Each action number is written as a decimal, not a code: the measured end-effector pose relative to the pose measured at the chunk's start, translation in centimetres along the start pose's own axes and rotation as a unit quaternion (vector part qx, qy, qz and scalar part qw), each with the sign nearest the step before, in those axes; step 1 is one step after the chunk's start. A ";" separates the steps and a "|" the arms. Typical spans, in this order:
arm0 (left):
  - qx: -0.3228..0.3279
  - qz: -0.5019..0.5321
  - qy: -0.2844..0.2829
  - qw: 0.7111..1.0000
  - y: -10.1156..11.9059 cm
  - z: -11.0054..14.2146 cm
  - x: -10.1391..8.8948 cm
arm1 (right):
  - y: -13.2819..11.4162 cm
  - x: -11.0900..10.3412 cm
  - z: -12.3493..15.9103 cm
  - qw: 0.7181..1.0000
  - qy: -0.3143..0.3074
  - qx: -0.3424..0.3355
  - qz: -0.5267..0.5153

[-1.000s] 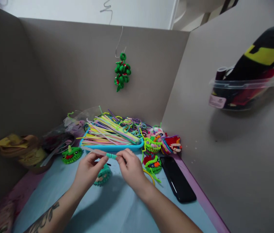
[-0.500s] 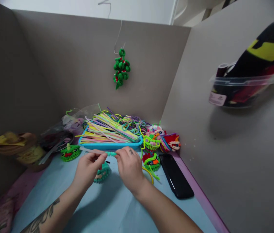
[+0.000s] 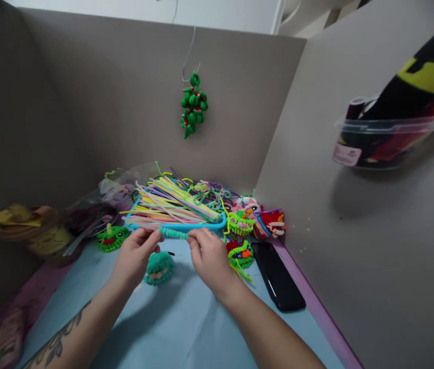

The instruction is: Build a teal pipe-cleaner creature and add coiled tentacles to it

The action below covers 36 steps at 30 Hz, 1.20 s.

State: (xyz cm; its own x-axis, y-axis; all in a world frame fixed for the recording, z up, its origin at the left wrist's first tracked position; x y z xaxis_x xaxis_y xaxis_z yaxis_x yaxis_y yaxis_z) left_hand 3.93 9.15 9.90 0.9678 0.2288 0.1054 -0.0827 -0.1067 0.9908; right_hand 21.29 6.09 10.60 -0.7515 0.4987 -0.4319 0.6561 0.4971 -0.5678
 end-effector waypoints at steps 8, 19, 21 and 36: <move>-0.022 0.041 -0.008 0.999 -1.0 -0.1 0.0 | -0.4 0.5 0.2 1.000 -0.019 -0.023 -0.003; -0.084 0.129 -0.034 0.987 -0.9 0.5 0.8 | -0.6 1.0 0.5 0.997 -0.064 -0.040 -0.011; -0.080 0.126 -0.069 0.986 -1.0 0.6 1.0 | -0.6 0.9 0.4 0.998 -0.057 -0.026 -0.010; -0.069 0.059 -0.048 0.995 -1.3 1.1 1.2 | -1.2 1.0 0.5 0.997 -0.055 0.006 -0.049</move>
State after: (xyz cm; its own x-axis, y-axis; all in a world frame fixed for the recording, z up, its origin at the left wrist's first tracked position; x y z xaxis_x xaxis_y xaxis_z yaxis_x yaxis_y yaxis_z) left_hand 5.48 8.53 8.63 0.9669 0.1285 0.2202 -0.2230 0.0079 0.9748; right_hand 19.74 5.64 10.55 -0.8151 0.3672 -0.4481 0.5792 0.5309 -0.6186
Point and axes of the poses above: each hand's wrist, its own z-axis away from the middle knuckle, its own x-axis out of the palm, y = z × x, the point moved 3 cm from there along -z, towards the middle knuckle, and after that the axes turned 11 degrees about y, right-handed, at the moved point
